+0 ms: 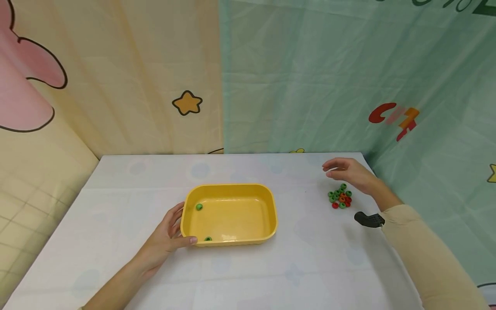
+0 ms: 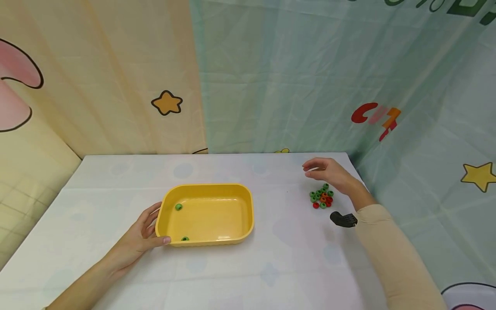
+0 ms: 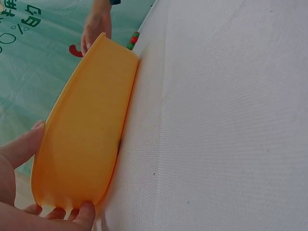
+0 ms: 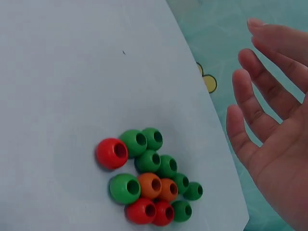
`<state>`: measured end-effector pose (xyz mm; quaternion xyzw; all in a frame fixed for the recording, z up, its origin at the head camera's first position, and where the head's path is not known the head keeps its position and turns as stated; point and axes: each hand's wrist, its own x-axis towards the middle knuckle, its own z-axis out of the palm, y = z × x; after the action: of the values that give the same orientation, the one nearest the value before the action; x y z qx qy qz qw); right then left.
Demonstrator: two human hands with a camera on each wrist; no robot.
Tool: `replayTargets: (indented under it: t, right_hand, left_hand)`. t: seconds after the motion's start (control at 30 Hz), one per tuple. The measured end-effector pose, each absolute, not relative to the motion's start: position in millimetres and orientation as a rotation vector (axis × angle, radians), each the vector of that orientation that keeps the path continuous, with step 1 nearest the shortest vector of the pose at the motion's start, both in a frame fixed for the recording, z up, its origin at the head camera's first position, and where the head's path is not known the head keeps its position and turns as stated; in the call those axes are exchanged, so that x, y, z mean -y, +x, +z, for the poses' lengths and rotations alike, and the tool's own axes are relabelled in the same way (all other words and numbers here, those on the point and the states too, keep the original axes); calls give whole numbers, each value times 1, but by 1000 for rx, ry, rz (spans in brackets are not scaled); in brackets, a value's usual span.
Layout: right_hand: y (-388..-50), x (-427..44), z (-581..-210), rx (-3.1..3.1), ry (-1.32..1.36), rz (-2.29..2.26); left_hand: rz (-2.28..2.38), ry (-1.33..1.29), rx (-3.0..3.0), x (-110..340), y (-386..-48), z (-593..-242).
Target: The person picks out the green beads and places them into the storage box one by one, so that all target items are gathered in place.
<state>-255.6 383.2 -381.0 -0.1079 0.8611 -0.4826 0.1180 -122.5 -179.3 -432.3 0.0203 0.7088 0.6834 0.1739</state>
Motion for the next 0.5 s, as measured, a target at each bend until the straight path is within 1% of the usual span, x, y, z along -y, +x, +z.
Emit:
replayTargets:
  t: [0.5]
  right_hand:
    - [-235,-437,-407,-2568,-89,-1368]
  left_hand:
    - [1934,70,-2023,179,-122,-434]
